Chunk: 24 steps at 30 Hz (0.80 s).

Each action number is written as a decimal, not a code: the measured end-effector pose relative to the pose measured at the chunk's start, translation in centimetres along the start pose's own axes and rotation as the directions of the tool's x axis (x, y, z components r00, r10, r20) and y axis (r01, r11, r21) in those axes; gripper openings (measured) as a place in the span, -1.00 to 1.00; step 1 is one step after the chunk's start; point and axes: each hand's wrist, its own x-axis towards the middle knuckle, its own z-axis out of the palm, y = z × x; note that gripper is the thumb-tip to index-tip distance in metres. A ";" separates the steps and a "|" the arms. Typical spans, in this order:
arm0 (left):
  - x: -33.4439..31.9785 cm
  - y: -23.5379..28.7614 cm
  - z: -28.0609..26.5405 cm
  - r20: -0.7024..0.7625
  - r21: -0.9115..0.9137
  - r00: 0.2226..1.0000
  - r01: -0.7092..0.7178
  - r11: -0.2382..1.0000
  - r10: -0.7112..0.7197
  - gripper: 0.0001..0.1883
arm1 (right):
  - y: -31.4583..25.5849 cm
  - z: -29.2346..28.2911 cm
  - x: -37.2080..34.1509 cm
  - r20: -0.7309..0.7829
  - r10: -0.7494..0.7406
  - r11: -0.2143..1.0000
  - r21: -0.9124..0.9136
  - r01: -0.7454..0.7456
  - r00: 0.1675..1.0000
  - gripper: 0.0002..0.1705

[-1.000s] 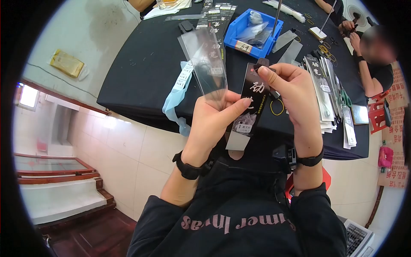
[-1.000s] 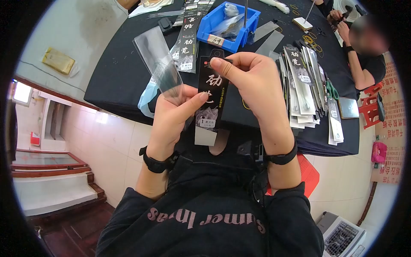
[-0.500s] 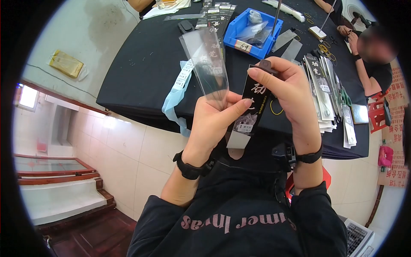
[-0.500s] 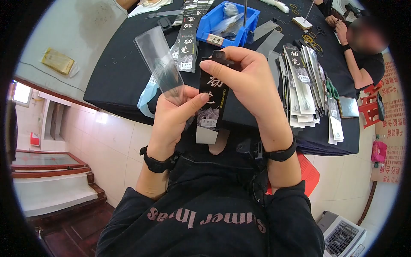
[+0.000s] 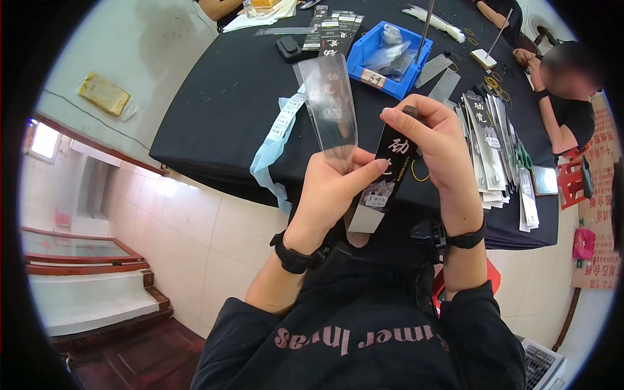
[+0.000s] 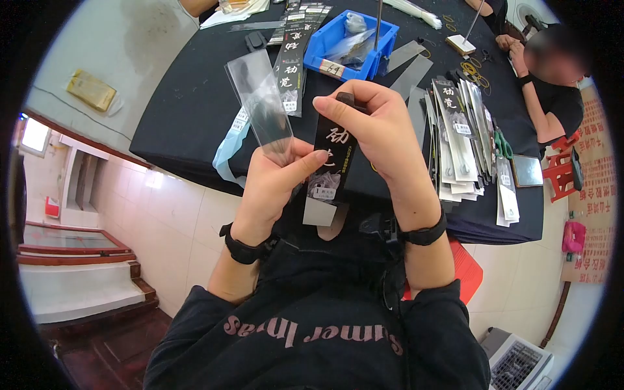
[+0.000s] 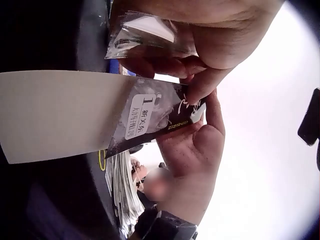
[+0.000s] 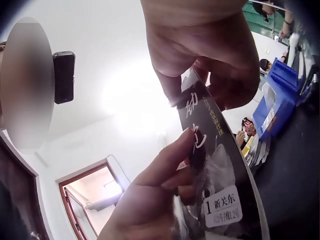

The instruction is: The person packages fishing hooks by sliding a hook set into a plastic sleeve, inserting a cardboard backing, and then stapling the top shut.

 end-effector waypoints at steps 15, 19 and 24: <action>0.5 -0.3 -0.7 -0.005 -0.035 1.000 -0.006 0.999 0.006 -0.88 | 0.6 -2.3 -0.1 -0.017 0.060 0.989 -0.132 -0.062 0.998 -0.76; 1.2 -0.7 -0.8 0.012 0.025 0.997 -0.072 0.997 0.071 -0.85 | 0.3 -2.9 0.4 -0.021 0.044 0.981 -0.189 -0.047 0.999 -0.76; 3.3 -1.5 -2.4 0.054 0.212 0.978 -0.210 0.954 0.203 -0.76 | -0.1 -6.1 2.0 -0.242 0.039 0.967 -0.235 -0.098 0.970 -0.71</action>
